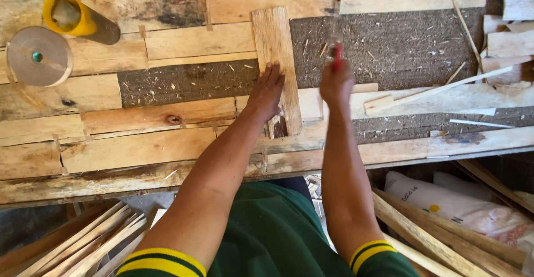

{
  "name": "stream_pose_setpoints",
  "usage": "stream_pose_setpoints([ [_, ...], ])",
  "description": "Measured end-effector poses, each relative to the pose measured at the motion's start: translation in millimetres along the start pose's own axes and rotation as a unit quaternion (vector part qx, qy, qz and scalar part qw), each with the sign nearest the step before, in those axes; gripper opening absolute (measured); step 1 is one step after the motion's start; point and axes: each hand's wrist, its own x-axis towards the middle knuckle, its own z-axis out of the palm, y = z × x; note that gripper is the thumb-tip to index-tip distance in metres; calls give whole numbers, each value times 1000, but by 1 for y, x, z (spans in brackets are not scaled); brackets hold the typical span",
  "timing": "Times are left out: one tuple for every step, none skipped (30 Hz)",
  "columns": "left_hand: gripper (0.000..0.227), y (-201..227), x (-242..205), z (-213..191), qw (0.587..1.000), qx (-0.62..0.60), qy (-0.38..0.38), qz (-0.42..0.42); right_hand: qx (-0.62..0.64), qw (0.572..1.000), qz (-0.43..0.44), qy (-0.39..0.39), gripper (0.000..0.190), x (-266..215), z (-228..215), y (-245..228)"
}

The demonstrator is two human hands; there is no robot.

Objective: Cutting and fitting thin wood strips to assemble a decorative wood panel on a workbench.

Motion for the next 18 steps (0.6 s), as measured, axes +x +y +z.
stream_pose_setpoints([
  [117,1,0,2,1000,5,-15,-2,99,991,80,-34,16,-14,-28,-4],
  [117,-1,4,3,1000,5,-15,0,99,991,81,-32,16,-25,-41,20],
  [119,-4,7,4,1000,5,-20,-8,168,981,80,56,23,-37,-55,44],
  [121,-5,9,7,1000,5,-26,-16,234,958,80,144,35,-53,-68,70],
  [121,-4,5,5,999,5,-28,-13,233,958,83,146,35,-73,-82,88],
  [122,-5,3,1,999,-8,-28,-16,329,913,129,204,32,-88,-95,104],
  [122,-6,2,-4,999,-21,-27,-19,419,853,172,258,29,-103,-108,119],
  [122,-5,-2,-5,999,-21,-28,-18,419,853,173,259,29,-126,-110,161],
  [121,-4,-7,-7,999,-30,-27,-14,312,887,141,310,26,-148,-111,203],
  [120,-4,-9,-10,999,-39,-25,-10,202,906,103,358,23,-169,-112,244],
  [120,-7,-7,-10,999,-37,-24,-8,202,905,103,360,23,-184,-115,252],
  [115,-8,-7,-9,999,-53,-7,-1,199,891,161,376,25,-200,-120,262],
  [110,-9,-6,-8,998,-68,10,5,194,873,219,389,28,-216,-124,271],
  [110,-18,-5,8,998,-68,10,6,194,873,218,390,28,-228,-122,283],
  [96,-26,-3,23,993,-83,85,16,128,873,250,400,27,-240,-119,294],
  [81,-35,1,36,982,-95,162,25,64,867,279,407,30,-247,-115,304],
  [81,-35,3,34,981,-94,165,26,66,867,277,408,30,-244,-110,309],
  [66,-35,4,34,961,-126,244,-14,-20,877,254,408,34,-245,-106,314],
])
